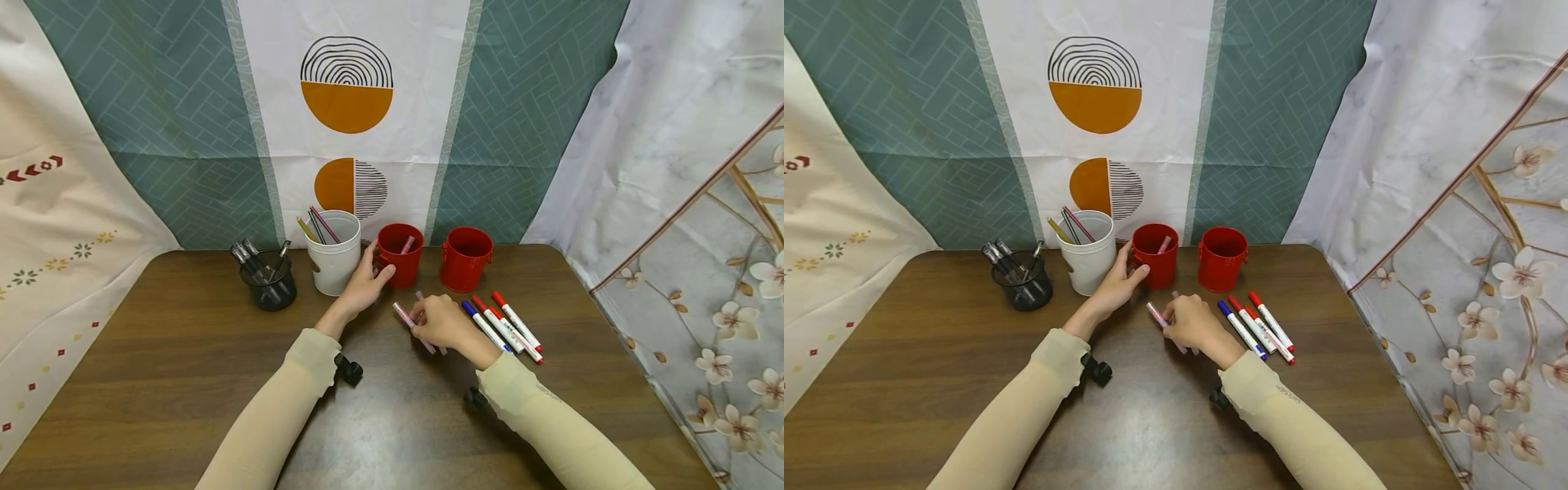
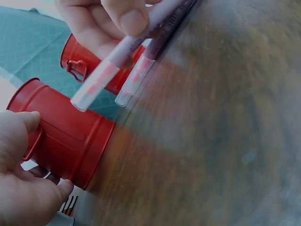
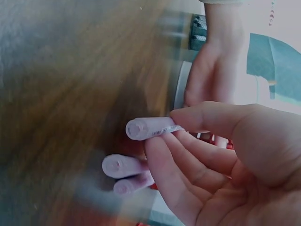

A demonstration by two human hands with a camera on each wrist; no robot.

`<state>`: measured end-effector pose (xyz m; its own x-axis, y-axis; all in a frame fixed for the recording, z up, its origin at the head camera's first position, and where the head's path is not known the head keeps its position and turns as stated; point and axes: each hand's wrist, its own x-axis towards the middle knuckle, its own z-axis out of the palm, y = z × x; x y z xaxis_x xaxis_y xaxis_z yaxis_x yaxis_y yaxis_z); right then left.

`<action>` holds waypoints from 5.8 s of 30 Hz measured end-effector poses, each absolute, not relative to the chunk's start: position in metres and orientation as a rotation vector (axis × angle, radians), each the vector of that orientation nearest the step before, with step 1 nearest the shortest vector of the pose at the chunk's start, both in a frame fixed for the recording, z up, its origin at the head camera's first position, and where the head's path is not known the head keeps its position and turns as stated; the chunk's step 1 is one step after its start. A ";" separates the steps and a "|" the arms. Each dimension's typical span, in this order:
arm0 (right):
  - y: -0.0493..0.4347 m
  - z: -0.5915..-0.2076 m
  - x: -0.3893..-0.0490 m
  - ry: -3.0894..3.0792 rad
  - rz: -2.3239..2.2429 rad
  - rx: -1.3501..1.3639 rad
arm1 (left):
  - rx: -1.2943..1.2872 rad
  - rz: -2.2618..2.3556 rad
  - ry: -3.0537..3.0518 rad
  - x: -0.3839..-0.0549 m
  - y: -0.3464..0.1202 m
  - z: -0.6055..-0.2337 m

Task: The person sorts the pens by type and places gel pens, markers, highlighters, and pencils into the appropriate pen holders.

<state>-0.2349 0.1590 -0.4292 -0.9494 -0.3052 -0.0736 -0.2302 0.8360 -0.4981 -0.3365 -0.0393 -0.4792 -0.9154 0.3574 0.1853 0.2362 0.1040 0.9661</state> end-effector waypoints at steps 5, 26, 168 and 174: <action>0.169 -0.426 -0.239 2.788 -0.906 -0.419 | 0.618 1.957 2.258 -0.337 -0.040 -0.479; 0.200 -0.405 -0.256 2.545 -1.466 -0.455 | 0.618 1.961 2.270 -0.336 -0.039 -0.479; 0.198 -0.400 -0.256 2.912 -0.739 -0.727 | 0.614 1.971 2.268 -0.336 -0.040 -0.481; 0.194 -0.414 -0.251 2.900 -0.682 -0.685 | 0.618 1.981 2.260 -0.335 -0.039 -0.480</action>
